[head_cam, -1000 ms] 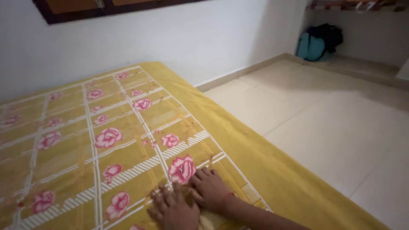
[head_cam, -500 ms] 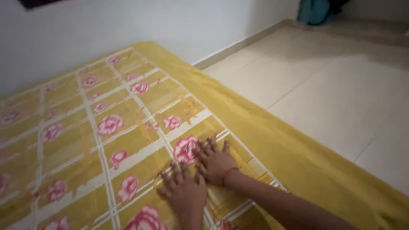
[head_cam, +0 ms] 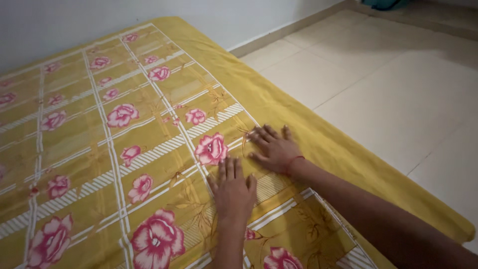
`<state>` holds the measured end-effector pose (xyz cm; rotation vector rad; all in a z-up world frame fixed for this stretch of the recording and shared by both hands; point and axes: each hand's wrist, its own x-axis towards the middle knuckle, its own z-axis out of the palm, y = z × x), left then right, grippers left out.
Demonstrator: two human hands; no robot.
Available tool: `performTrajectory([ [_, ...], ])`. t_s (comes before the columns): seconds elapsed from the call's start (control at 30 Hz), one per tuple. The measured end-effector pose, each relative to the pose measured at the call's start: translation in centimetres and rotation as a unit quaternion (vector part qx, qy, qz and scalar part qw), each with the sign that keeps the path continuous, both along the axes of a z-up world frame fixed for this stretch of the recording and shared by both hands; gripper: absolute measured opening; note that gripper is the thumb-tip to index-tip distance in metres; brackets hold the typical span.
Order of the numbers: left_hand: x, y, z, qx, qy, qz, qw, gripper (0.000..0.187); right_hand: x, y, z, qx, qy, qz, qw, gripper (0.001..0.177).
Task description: The person smooths and tucks the edges of a yellow floral bedsheet into the side of a wooden bed frame by hand.
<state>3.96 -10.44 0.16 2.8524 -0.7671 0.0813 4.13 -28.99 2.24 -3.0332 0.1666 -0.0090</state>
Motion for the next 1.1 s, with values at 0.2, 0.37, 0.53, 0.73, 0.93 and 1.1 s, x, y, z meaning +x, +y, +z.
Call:
performTrajectory([
  [0.2,1.5,-1.0,0.4,-0.023,0.047,0.034,0.998,0.071,2.1,-0.9,-1.1,0.012,-0.004,0.025,1.000,0.078],
  [0.37,3.1,-1.4,0.3,-0.025,0.052,0.072,0.996,0.071,4.0,-1.1,-0.3,0.008,0.004,0.035,0.999,0.076],
  [0.53,3.5,-1.0,-0.5,-0.032,0.050,0.065,0.996,0.071,4.2,-1.2,-0.4,-0.004,0.037,0.044,0.998,0.080],
  [0.73,1.8,-2.5,0.9,0.013,0.061,0.043,0.997,0.072,1.1,-5.7,-0.5,-0.002,0.012,0.023,1.000,0.078],
  [0.93,2.9,-4.8,3.2,0.034,0.103,0.066,0.992,0.078,1.4,-7.4,-0.5,0.011,0.017,-0.037,0.999,0.075],
  [1.1,3.8,-5.0,3.0,0.043,0.121,0.067,0.990,0.079,2.0,-7.9,-0.4,0.018,0.011,-0.017,1.000,0.075],
])
